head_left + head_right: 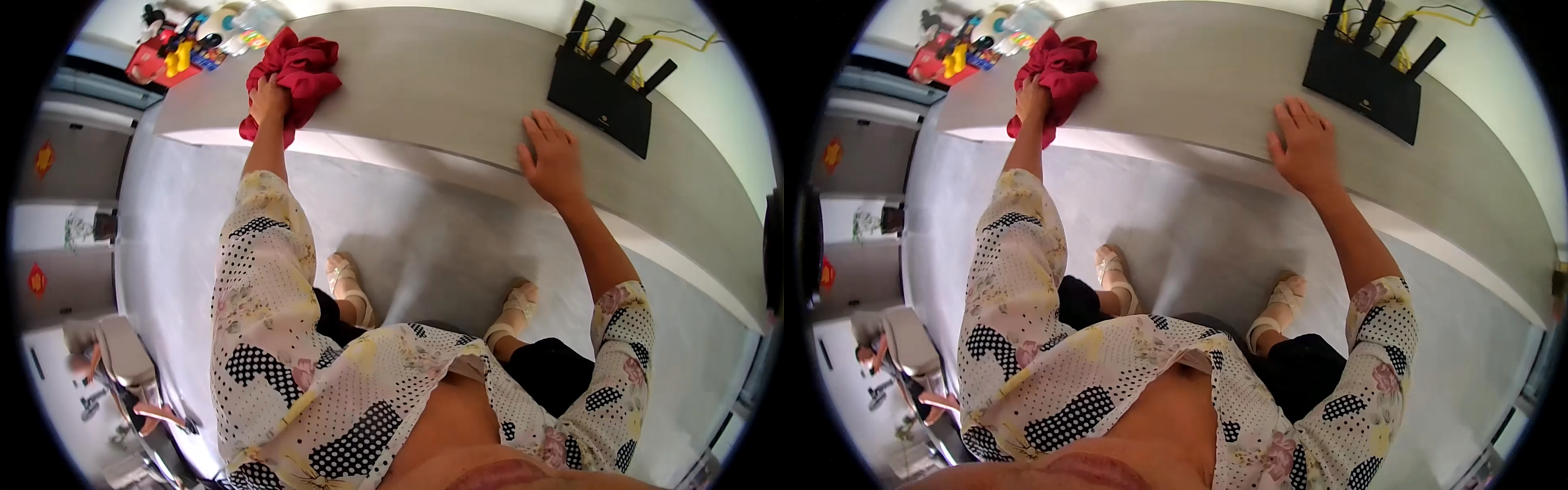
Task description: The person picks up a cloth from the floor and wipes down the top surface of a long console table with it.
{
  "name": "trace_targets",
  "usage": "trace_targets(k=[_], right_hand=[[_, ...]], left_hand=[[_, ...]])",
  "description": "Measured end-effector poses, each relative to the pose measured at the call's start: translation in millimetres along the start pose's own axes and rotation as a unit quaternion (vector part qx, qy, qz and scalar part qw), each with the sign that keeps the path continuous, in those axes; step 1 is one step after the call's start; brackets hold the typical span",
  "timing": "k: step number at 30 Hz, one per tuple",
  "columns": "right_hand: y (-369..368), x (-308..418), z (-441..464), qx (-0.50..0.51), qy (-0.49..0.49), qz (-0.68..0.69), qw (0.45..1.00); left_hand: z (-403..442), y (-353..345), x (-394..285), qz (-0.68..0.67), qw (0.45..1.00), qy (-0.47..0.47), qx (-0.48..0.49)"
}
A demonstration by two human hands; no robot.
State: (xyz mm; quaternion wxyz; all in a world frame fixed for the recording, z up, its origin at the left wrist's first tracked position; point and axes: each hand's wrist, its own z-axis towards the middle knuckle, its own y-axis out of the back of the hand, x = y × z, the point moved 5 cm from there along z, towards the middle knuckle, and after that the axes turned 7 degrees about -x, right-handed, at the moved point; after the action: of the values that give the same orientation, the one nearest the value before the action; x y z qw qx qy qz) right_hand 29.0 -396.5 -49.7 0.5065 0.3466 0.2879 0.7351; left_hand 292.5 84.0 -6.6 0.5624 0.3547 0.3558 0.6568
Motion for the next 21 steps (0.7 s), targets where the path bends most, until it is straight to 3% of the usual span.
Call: trace_targets(k=[4, 6, 9, 13, 16, 17, 21], right_hand=[[-4, -3, 1, -0.011, 0.001, 0.010, 1.000], [-6, -4, -2, -0.008, 0.002, 0.010, 1.000], [-10, -7, -1, -0.021, 0.014, -0.004, 1.000], [-13, -13, -8, -0.028, 0.035, -0.022, 0.999], [-1, -10, 3, -0.007, 0.038, 0.042, 0.998], [-2, -15, -1, 0.019, 0.065, 0.019, 0.998], [-8, -21, -2, 0.036, -0.019, 0.028, 0.999]], left_hand=[[-41, 23, 19, 0.021, 0.998, -0.038, -0.048], [-61, 36, -7, -0.002, 0.999, -0.022, -0.047], [-84, 48, -68, -0.083, 0.985, -0.126, -0.082], [-155, 101, -203, -0.201, 0.941, -0.268, -0.048], [-199, 130, -280, -0.237, 0.898, -0.371, 0.020], [-206, 139, -286, -0.260, 0.886, -0.383, 0.028], [-196, 139, -276, -0.315, 0.848, -0.420, 0.074]])
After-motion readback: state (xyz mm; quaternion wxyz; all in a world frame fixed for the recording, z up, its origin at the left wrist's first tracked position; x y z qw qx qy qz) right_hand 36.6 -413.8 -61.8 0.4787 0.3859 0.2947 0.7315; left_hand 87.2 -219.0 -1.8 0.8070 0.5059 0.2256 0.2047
